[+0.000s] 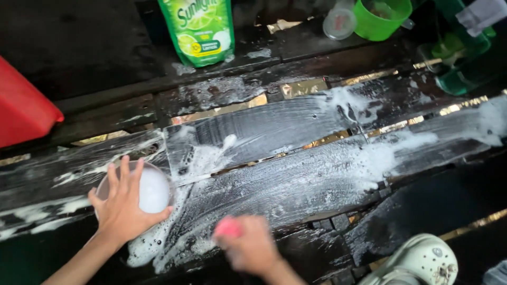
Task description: Scrubbing a wooden surface with soapy water and a sponge.
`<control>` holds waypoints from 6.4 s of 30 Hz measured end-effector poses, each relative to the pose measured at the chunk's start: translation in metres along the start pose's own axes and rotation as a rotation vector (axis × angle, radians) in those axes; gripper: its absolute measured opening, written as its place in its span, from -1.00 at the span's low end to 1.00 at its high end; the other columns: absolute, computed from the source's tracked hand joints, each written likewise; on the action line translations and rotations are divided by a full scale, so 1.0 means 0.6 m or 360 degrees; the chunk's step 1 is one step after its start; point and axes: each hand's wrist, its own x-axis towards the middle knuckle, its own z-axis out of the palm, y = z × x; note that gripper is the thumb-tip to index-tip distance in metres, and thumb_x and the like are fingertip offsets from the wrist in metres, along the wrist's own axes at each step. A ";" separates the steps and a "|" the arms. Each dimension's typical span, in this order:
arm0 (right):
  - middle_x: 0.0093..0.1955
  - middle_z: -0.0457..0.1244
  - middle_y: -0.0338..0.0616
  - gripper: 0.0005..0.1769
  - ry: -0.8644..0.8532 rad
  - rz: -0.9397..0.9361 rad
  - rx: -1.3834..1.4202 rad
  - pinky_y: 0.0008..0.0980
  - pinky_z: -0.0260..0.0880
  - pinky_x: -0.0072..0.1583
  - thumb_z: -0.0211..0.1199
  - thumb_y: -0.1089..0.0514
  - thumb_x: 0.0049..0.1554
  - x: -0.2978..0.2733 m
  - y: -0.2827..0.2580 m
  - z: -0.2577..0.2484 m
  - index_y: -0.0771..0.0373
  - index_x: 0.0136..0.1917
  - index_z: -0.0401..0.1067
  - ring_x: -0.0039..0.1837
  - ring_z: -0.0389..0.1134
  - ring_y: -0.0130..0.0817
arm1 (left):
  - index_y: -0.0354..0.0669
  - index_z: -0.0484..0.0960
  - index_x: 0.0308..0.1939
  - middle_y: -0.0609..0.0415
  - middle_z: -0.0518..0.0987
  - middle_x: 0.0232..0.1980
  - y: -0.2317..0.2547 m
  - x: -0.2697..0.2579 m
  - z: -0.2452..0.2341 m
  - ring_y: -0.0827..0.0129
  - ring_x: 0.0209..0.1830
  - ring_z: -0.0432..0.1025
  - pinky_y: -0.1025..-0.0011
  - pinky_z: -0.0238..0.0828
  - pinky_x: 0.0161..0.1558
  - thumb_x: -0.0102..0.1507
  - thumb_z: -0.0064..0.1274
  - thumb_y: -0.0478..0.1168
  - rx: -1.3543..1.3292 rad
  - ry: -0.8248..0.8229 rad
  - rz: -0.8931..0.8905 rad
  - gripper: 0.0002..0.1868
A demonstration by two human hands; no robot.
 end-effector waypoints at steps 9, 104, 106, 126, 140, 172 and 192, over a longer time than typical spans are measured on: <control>0.07 0.22 0.06 -0.71 0.0921 0.1427 -0.1392 -0.13 0.36 0.02 0.39 -0.03 0.08 -0.176 0.345 -0.192 0.13 0.03 0.57 0.05 0.28 0.00 | 0.02 -0.01 0.58 -0.12 -0.23 0.63 -0.001 -0.002 0.002 -0.04 0.63 -0.39 -0.55 -0.19 0.17 -0.29 0.14 0.54 -0.0131 0.0236 0.0086 0.46; -0.46 0.31 -0.21 -0.73 0.0318 0.1415 0.0047 -0.40 0.24 -0.38 0.11 -0.02 0.26 0.041 0.222 -0.179 0.00 -0.16 0.59 -0.41 0.30 -0.40 | 0.06 0.00 0.59 -0.22 -0.28 0.63 0.148 0.124 -0.083 -0.14 0.63 -0.38 -0.42 -0.26 0.32 -0.36 0.37 0.44 -0.0056 0.0233 0.0541 0.54; -0.30 0.32 -0.22 -0.80 0.0634 0.1130 0.0233 -0.44 0.40 -0.19 0.12 0.11 0.25 -0.054 0.425 -0.194 0.10 -0.14 0.53 -0.23 0.37 -0.43 | 0.06 -0.01 0.60 -0.21 -0.29 0.63 0.152 0.125 -0.083 -0.12 0.63 -0.38 -0.42 -0.27 0.32 -0.37 0.37 0.44 -0.0044 0.0209 0.0528 0.55; -0.12 0.38 -0.03 -0.69 0.0626 0.1401 0.0006 -0.21 0.45 -0.06 0.29 -0.03 0.15 0.025 0.360 -0.210 0.19 0.05 0.44 -0.10 0.44 -0.17 | 0.05 0.04 0.56 -0.13 -0.28 0.69 0.150 0.131 -0.085 -0.10 0.62 -0.38 -0.41 -0.29 0.30 -0.38 0.36 0.43 -0.0037 0.0217 0.0571 0.51; -0.11 0.32 -0.07 -0.82 -0.0441 0.0474 -0.0229 -0.16 0.37 0.02 0.20 -0.05 0.17 0.165 0.070 -0.050 0.01 -0.11 0.55 0.00 0.33 -0.16 | 0.05 0.07 0.57 -0.11 -0.27 0.64 0.154 0.129 -0.094 -0.07 0.62 -0.36 -0.39 -0.28 0.33 -0.37 0.36 0.43 -0.0042 0.0194 0.0536 0.50; -0.22 0.29 -0.15 -0.72 0.0873 0.1339 -0.0465 -0.26 0.39 -0.20 0.32 -0.01 0.11 -0.053 0.277 -0.165 0.26 -0.15 0.47 -0.21 0.35 -0.30 | 0.02 0.08 0.56 -0.07 -0.24 0.64 0.162 0.127 -0.103 -0.07 0.62 -0.37 -0.44 -0.28 0.29 -0.34 0.36 0.42 -0.0050 0.0178 0.0541 0.48; -0.18 0.23 0.00 -0.48 0.0829 0.1652 -0.0925 -0.08 0.31 -0.06 0.31 -0.24 0.21 -0.101 0.255 -0.085 0.32 -0.04 0.46 -0.15 0.25 -0.16 | 0.20 0.20 0.47 0.05 0.01 0.60 0.141 0.122 -0.135 -0.02 0.56 -0.08 -0.26 0.07 0.27 -0.47 0.46 0.20 -0.0163 0.0139 0.0722 0.41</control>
